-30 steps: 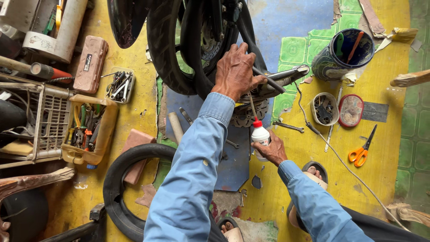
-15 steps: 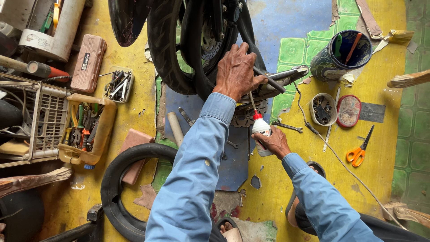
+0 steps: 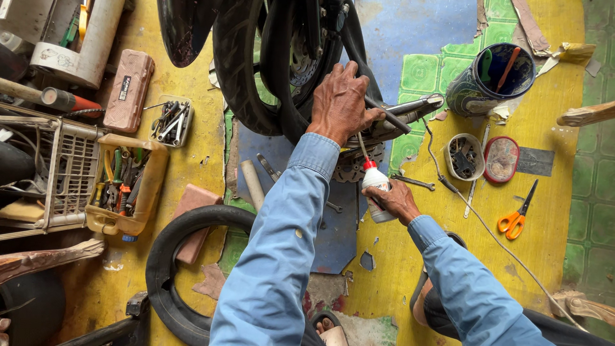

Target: The person carries a motorcycle inner tube into the workshop and lays it on the floor. They work on the front wheel of a motorcycle, using a pry bar to lever the tire bead away from the rim, then pick up a bottle and apply liquid from it around the tire and rim area while continuing to work the bead with the tool.

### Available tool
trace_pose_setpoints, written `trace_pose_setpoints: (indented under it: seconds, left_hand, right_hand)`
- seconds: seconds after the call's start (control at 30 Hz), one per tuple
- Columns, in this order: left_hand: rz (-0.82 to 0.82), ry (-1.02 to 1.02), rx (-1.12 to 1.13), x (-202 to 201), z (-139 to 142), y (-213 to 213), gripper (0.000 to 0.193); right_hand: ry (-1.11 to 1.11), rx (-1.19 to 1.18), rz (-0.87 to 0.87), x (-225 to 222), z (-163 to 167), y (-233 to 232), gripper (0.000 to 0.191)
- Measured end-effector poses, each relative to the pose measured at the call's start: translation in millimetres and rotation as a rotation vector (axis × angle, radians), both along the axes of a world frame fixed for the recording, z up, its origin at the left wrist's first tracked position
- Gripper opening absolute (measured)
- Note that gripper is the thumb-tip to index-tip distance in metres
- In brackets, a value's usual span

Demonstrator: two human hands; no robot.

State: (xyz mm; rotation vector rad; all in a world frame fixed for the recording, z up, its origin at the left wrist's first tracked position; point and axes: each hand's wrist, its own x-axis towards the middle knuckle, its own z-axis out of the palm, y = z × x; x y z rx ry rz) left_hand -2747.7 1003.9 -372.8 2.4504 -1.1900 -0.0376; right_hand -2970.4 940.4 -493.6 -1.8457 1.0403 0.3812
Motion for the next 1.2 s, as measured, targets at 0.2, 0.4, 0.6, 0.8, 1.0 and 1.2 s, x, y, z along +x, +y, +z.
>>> trace_pose_setpoints:
  seconds: [0.2, 0.4, 0.6, 0.8, 1.0, 1.2]
  left_hand:
    - [0.003, 0.002, -0.003, 1, -2, -2, 0.064]
    - [0.007, 0.002, -0.013, 1, -2, 0, 0.065]
    - [0.017, 0.020, 0.002, 0, 1, 0, 0.063]
    - [-0.002, 0.015, -0.013, -1, 5, 4, 0.061]
    - [-0.021, 0.024, -0.025, 0, 9, 6, 0.060]
    - [-0.026, 0.001, -0.061, -2, 7, 6, 0.059]
  right_hand:
    - [0.005, -0.016, 0.021, 3, -1, -1, 0.048]
    - [-0.011, 0.019, 0.018, 0, -3, 0, 0.048]
    - [-0.029, -0.127, 0.059, -6, -10, 3, 0.060]
    - [-0.133, -0.212, 0.121, -21, -29, 9, 0.065]
    - [-0.366, -0.322, -0.061, -54, -39, 14, 0.069]
    - [-0.423, -0.533, -0.335, -86, -32, 4, 0.065]
